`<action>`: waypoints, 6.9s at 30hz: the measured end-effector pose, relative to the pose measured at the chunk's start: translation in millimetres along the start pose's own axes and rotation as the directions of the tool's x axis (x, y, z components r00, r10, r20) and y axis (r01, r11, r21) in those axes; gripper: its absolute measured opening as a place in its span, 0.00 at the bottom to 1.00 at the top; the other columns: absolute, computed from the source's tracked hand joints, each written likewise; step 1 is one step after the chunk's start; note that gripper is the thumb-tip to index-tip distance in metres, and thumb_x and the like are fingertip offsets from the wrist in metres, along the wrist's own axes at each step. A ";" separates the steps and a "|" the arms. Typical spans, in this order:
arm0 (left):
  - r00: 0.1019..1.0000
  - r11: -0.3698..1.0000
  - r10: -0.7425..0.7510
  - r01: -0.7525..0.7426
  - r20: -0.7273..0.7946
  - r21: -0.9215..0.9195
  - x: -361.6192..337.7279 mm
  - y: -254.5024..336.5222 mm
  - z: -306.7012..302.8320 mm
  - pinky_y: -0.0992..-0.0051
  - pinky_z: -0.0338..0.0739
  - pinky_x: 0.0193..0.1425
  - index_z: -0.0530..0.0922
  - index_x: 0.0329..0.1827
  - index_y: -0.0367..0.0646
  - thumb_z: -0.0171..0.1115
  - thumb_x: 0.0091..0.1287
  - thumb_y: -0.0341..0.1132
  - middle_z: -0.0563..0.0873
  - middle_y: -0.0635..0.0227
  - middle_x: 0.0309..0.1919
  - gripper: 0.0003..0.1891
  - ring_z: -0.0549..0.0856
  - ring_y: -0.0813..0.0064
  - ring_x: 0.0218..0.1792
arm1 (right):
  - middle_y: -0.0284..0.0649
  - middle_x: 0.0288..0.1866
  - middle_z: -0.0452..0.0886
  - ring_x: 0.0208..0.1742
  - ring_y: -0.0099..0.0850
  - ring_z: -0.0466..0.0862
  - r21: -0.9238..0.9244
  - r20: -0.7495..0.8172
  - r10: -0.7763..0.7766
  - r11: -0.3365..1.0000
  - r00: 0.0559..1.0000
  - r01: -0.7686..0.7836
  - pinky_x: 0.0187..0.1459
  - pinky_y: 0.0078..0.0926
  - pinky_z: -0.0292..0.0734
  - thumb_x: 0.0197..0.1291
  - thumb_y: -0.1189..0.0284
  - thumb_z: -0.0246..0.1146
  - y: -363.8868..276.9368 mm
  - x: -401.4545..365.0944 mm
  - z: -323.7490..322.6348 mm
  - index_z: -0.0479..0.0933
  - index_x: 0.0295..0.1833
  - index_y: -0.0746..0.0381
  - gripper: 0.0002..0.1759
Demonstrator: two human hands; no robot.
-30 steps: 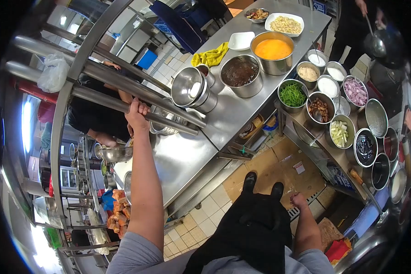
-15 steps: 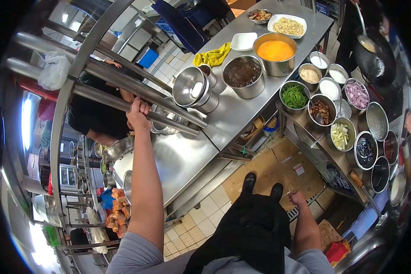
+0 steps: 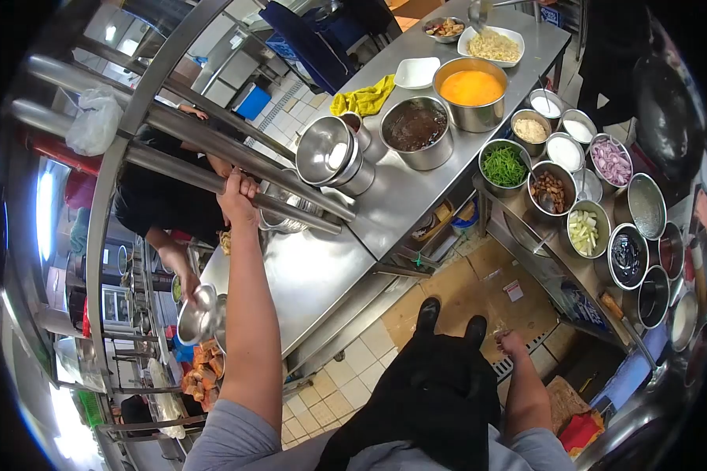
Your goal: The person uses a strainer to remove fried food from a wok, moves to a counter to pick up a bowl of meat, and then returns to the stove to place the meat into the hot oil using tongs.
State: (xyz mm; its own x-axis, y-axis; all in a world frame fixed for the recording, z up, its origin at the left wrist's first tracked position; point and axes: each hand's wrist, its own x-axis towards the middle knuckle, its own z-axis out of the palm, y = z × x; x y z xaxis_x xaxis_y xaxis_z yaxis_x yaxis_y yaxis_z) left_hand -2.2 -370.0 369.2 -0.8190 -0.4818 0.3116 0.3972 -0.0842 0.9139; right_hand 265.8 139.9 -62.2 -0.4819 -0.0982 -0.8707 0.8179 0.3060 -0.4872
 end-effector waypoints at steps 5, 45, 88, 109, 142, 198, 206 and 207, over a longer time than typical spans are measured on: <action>0.999 0.998 -0.037 0.036 -0.015 -0.055 3.3 -2.0 -2.0 0.76 0.63 0.20 0.67 0.21 0.46 0.53 0.62 0.31 0.61 0.77 0.12 0.10 0.63 0.80 0.13 | 0.38 0.29 0.79 0.25 0.28 0.79 -0.001 -0.012 -0.006 1.000 1.000 0.006 0.21 0.23 0.70 0.52 0.74 0.55 0.0 0.0 1.1 0.77 0.36 0.64 0.08; -0.837 0.844 -0.192 -0.407 0.513 -0.348 -346.0 -104.1 188.1 0.64 0.71 0.54 0.74 0.50 0.44 0.57 0.58 0.44 0.77 0.53 0.47 0.19 0.76 0.54 0.50 | 0.45 0.20 0.79 0.23 0.40 0.80 0.315 -0.769 0.263 0.949 0.583 -0.013 0.29 0.38 0.74 0.49 0.58 0.51 155.1 -136.6 261.2 0.79 0.24 0.61 0.19; -0.955 0.855 0.040 0.185 0.295 0.485 -616.9 -57.7 386.0 0.72 0.67 0.57 0.68 0.56 0.39 0.61 0.58 0.32 0.75 0.65 0.51 0.23 0.72 0.75 0.51 | 0.48 0.41 0.78 0.44 0.35 0.78 0.049 -0.955 -0.166 0.730 0.247 0.681 0.46 0.30 0.72 0.56 0.62 0.59 49.0 -361.8 -33.0 0.71 0.48 0.66 0.21; -0.852 0.949 0.153 -0.014 -0.501 0.314 -651.0 -123.9 351.8 0.72 0.60 0.63 0.66 0.61 0.38 0.42 0.69 0.54 0.72 0.62 0.56 0.29 0.69 0.71 0.58 | 0.29 0.19 0.64 0.12 0.17 0.62 0.316 -0.698 0.715 0.356 -0.039 0.879 0.12 0.16 0.60 0.64 0.72 0.50 69.0 -546.6 37.3 0.61 0.53 0.61 0.14; -0.619 0.522 -0.733 -0.245 0.282 0.817 -484.0 -379.0 282.9 0.78 0.67 0.23 0.76 0.42 0.48 0.52 0.66 0.42 0.82 0.71 0.31 0.10 0.81 0.74 0.27 | 0.32 0.20 0.67 0.15 0.20 0.68 0.233 -0.675 0.555 -0.463 0.485 0.855 0.16 0.17 0.67 0.57 0.76 0.53 189.3 -559.0 -80.2 0.64 0.41 0.67 0.09; -0.488 0.442 -0.828 -0.263 0.277 0.857 -500.5 -355.1 302.5 0.78 0.64 0.18 0.74 0.44 0.47 0.51 0.65 0.43 0.82 0.70 0.30 0.12 0.79 0.79 0.23 | 0.26 0.16 0.61 0.11 0.16 0.59 0.323 -0.804 0.571 0.189 0.163 0.927 0.10 0.14 0.52 0.62 0.67 0.54 233.9 -643.5 -166.9 0.61 0.35 0.51 0.07; -0.586 0.499 -0.783 -0.392 0.208 0.773 -516.5 -338.3 348.8 0.77 0.60 0.19 0.74 0.45 0.50 0.47 0.64 0.37 0.80 0.75 0.27 0.10 0.78 0.78 0.22 | 0.33 0.20 0.69 0.13 0.22 0.69 0.662 -0.661 0.750 0.574 0.015 0.482 0.13 0.22 0.64 0.58 0.71 0.56 230.4 -599.8 -60.1 0.64 0.53 0.65 0.19; -0.570 0.523 -0.787 -0.415 0.236 0.744 -521.7 -329.4 350.9 0.78 0.60 0.18 0.74 0.44 0.50 0.47 0.64 0.37 0.78 0.76 0.25 0.09 0.77 0.78 0.21 | 0.35 0.20 0.69 0.13 0.23 0.70 0.668 -0.672 0.740 0.622 -0.027 0.407 0.15 0.24 0.66 0.58 0.71 0.55 229.2 -595.6 -54.6 0.63 0.54 0.66 0.19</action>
State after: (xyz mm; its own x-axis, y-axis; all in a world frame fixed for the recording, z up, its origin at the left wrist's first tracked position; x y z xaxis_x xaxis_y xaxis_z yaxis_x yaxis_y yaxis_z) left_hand 149.0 215.2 -3.1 0.0564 0.5463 -0.8357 0.2395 0.8052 0.5425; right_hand 723.2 320.2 348.4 0.4071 0.8656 -0.2917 0.5227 -0.4826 -0.7028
